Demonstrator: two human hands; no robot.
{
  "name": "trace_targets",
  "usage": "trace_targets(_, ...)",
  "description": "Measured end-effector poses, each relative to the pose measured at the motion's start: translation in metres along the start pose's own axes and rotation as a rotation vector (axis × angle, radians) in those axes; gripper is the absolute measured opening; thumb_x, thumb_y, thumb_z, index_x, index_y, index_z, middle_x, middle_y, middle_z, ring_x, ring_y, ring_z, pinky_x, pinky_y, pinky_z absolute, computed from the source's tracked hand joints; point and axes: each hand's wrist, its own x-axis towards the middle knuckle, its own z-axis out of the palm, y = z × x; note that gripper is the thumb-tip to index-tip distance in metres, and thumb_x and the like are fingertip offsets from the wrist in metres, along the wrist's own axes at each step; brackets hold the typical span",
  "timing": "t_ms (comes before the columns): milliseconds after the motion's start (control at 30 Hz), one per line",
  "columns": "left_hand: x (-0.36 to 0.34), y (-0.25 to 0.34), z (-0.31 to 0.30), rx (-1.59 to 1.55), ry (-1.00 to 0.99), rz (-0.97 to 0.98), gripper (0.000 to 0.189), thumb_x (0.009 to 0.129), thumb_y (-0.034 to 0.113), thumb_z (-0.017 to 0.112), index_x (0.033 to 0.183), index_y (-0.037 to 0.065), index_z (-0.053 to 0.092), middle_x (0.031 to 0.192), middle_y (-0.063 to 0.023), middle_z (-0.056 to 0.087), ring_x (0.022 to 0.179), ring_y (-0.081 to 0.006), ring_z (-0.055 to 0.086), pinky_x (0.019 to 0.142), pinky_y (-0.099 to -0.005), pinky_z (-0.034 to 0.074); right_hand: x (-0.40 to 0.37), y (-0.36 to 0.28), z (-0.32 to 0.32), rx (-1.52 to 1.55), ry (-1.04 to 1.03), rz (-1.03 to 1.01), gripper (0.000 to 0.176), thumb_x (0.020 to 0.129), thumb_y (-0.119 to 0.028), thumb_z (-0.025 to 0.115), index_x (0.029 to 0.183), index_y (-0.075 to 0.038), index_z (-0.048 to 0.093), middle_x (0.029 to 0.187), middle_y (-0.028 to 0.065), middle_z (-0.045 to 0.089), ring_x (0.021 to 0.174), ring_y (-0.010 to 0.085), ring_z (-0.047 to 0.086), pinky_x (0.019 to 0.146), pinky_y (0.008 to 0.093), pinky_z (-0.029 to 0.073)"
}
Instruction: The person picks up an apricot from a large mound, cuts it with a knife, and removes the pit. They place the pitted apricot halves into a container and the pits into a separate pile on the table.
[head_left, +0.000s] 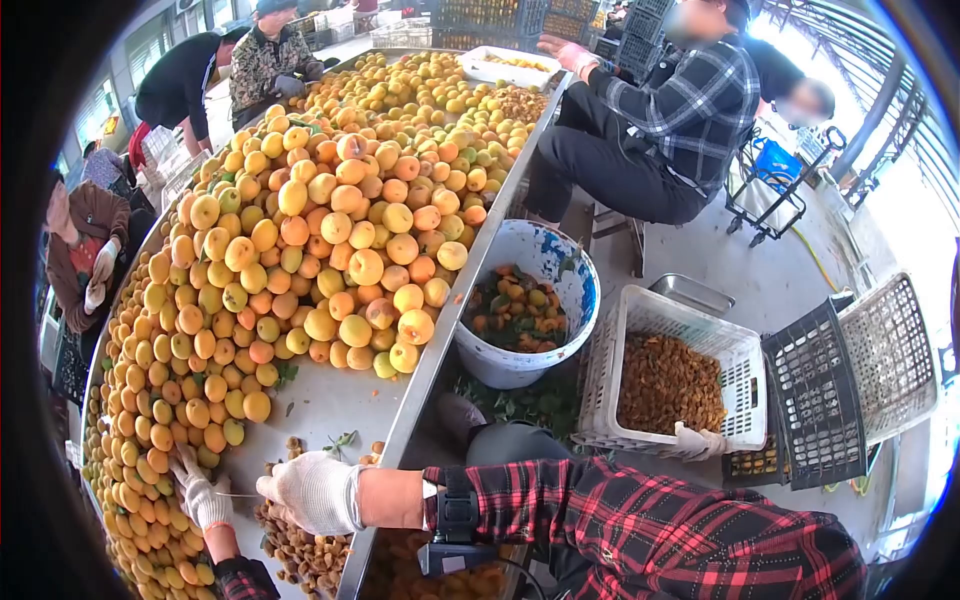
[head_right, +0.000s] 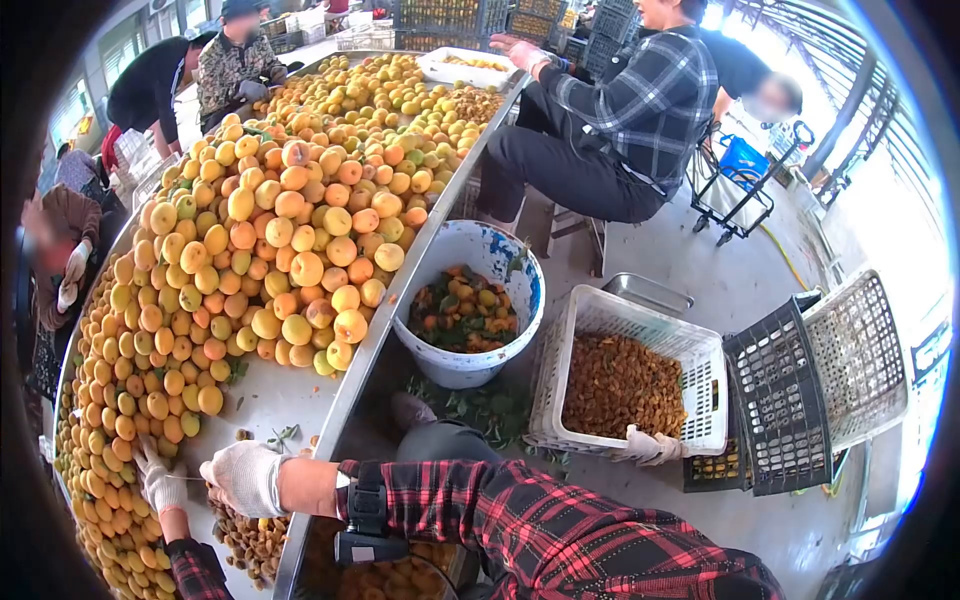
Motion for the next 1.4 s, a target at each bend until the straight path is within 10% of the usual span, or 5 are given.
trace_targets(267, 0.000, -0.047, 0.004, -0.176, 0.022, 0.275, 0.071, 0.075, 0.024, 0.075, 0.141, 0.014, 0.049, 0.138, -0.0218, 0.047, 0.120, -0.0374, 0.053, 0.095, -0.0354, 0.048, -0.002, 0.001, 0.001, -0.008, 0.030, -0.006, 0.025, 0.088, -0.022, 0.063, 0.100, -0.001, 0.057, 0.086, 0.0198, 0.066, 0.078, 0.0365, 0.068, 0.066, 0.0431, 0.054)
trace_targets(400, -0.009, -0.040, -0.013, -0.293, -0.122, 0.152, 0.053, 0.074, 0.027, 0.070, 0.122, 0.007, 0.060, 0.101, -0.0182, 0.060, 0.091, -0.0340, 0.062, 0.083, -0.0421, 0.049, -0.002, 0.005, -0.004, -0.012, 0.039, -0.019, 0.027, 0.090, -0.025, 0.061, 0.100, -0.001, 0.058, 0.085, 0.0198, 0.066, 0.077, 0.0368, 0.068, 0.065, 0.0435, 0.054)
trace_targets(800, -0.070, -0.052, -0.018, -0.133, -0.134, 0.149, 0.051, 0.070, 0.024, 0.072, 0.115, 0.003, 0.062, 0.095, -0.0161, 0.057, 0.085, -0.0334, 0.061, 0.077, -0.0421, 0.050, -0.005, 0.003, -0.013, -0.047, 0.021, -0.049, 0.029, 0.092, -0.028, 0.060, 0.099, 0.000, 0.060, 0.084, 0.0199, 0.067, 0.080, 0.0367, 0.069, 0.067, 0.0437, 0.055)
trace_targets(1200, -0.137, -0.078, -0.016, -0.544, -0.234, 0.412, 0.065, 0.078, -0.011, 0.052, 0.142, -0.003, 0.043, 0.134, -0.0188, 0.054, 0.123, -0.0291, 0.052, 0.108, -0.0329, 0.037, 0.004, 0.000, 0.009, -0.031, 0.025, -0.121, 0.029, 0.095, -0.029, 0.055, 0.105, -0.003, 0.059, 0.080, 0.0191, 0.067, 0.079, 0.0377, 0.068, 0.070, 0.0454, 0.053)
trace_targets(1400, -0.154, -0.099, -0.020, -0.946, -0.098, 0.072, 0.052, 0.091, -0.007, 0.051, 0.142, -0.005, 0.043, 0.143, -0.0136, 0.049, 0.121, -0.0210, 0.053, 0.100, -0.0290, 0.044, 0.005, -0.009, 0.017, 0.200, 0.051, -0.120, 0.027, 0.096, -0.025, 0.055, 0.110, -0.003, 0.060, 0.075, 0.0181, 0.066, 0.072, 0.0340, 0.068, 0.064, 0.0422, 0.052)
